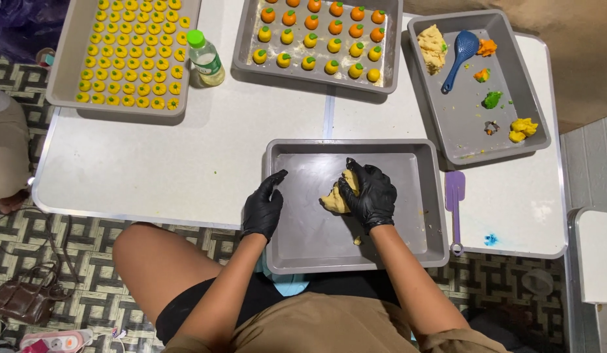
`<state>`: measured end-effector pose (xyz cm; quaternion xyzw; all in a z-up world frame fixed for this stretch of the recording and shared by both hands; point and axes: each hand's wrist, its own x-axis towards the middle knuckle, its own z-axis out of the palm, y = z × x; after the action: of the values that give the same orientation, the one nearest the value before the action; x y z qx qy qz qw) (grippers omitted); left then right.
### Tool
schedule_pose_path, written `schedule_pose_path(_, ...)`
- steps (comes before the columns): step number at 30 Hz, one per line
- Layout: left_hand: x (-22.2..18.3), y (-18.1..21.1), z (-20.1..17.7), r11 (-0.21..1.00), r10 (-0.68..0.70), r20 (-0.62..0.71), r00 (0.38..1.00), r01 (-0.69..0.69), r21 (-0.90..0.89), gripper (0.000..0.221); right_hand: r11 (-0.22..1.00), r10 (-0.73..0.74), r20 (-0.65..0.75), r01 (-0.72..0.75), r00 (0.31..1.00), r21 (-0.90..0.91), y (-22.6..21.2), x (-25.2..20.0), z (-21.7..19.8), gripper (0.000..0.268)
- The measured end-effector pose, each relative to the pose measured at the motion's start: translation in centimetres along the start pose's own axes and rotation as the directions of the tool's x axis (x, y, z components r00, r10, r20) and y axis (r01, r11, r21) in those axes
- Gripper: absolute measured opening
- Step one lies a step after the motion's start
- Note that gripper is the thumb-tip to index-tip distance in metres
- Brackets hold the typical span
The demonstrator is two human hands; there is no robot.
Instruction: The person is kneading a lump of dough in a tray and then portioning it by pinching off small pieces and rolling them into balls.
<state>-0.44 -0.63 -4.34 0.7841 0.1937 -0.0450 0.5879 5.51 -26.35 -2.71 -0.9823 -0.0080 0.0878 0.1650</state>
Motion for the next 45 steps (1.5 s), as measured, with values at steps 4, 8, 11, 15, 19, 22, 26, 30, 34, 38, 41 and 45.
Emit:
schedule_pose_path(4, 0.3, -0.4, 0.0, 0.999, -0.003, -0.004, 1.000, 0.004, 0.037, 0.045, 0.998, -0.023, -0.030, 0.025, 0.999, 0.050, -0.9, -0.1, -1.0, 0.055)
schedule_pose_path(8, -0.3, 0.3, -0.1, 1.000, 0.000, -0.004, 1.000, 0.000, -0.004, 0.044, 0.998, -0.025, -0.040, 0.028, 0.999, 0.057, -0.4, -0.1, -0.2, 0.055)
schedule_pose_path(11, -0.3, 1.1, -0.4, 1.000, 0.003, 0.010, 1.000, -0.003, -0.012, 0.044, 0.999, -0.013, -0.047, 0.015, 0.999, 0.046, -0.3, 0.1, 0.0, 0.056)
schedule_pose_path(15, -0.4, 2.5, -0.8, 1.000, 0.000, 0.017, 1.000, 0.000, -0.030, 0.047, 0.999, 0.005, -0.029, -0.003, 1.000, 0.048, -0.6, 0.2, -0.3, 0.058)
schedule_pose_path(19, -0.3, 2.4, -0.9, 0.999, -0.012, 0.020, 1.000, 0.012, -0.045, 0.045, 0.998, -0.004, -0.070, 0.008, 0.998, 0.057, -0.4, 0.3, 0.2, 0.058)
schedule_pose_path(22, -0.2, 3.0, -0.8, 0.999, -0.021, 0.006, 1.000, 0.021, -0.040, 0.044, 0.997, -0.008, -0.062, 0.012, 0.998, 0.080, -0.4, 0.5, -0.2, 0.057)
schedule_pose_path(26, -0.6, 3.8, -0.6, 0.997, -0.018, -0.018, 1.000, 0.016, -0.077, 0.042, 0.996, -0.033, -0.076, 0.039, 0.997, 0.077, 0.1, 0.4, 0.1, 0.058)
schedule_pose_path(30, -0.5, 3.8, -0.6, 0.995, -0.030, -0.020, 0.999, 0.028, -0.095, 0.043, 0.999, -0.039, -0.081, 0.041, 0.996, 0.025, 0.7, 0.8, 1.0, 0.057)
schedule_pose_path(34, -0.4, 3.5, -0.6, 0.994, -0.048, -0.025, 0.999, 0.045, -0.102, 0.041, 0.995, -0.061, -0.082, 0.067, 0.995, 0.072, 0.0, 0.2, -0.1, 0.058)
schedule_pose_path(38, -0.3, 3.6, -0.4, 0.995, -0.051, -0.031, 0.998, 0.048, -0.093, 0.041, 0.994, -0.076, -0.075, 0.082, 0.994, 0.078, -2.0, -0.2, -2.1, 0.062)
schedule_pose_path(41, 0.1, 2.7, -0.2, 0.997, -0.035, -0.039, 0.999, 0.032, -0.071, 0.040, 0.993, -0.108, 0.046, 0.105, 0.993, 0.061, -5.4, -1.4, -4.7, 0.086)
schedule_pose_path(45, 0.3, 1.6, -0.2, 0.999, -0.028, -0.042, 0.999, 0.027, -0.018, 0.039, 0.993, -0.090, 0.192, 0.102, 0.977, -0.053, -8.7, -2.9, -6.3, 0.108)
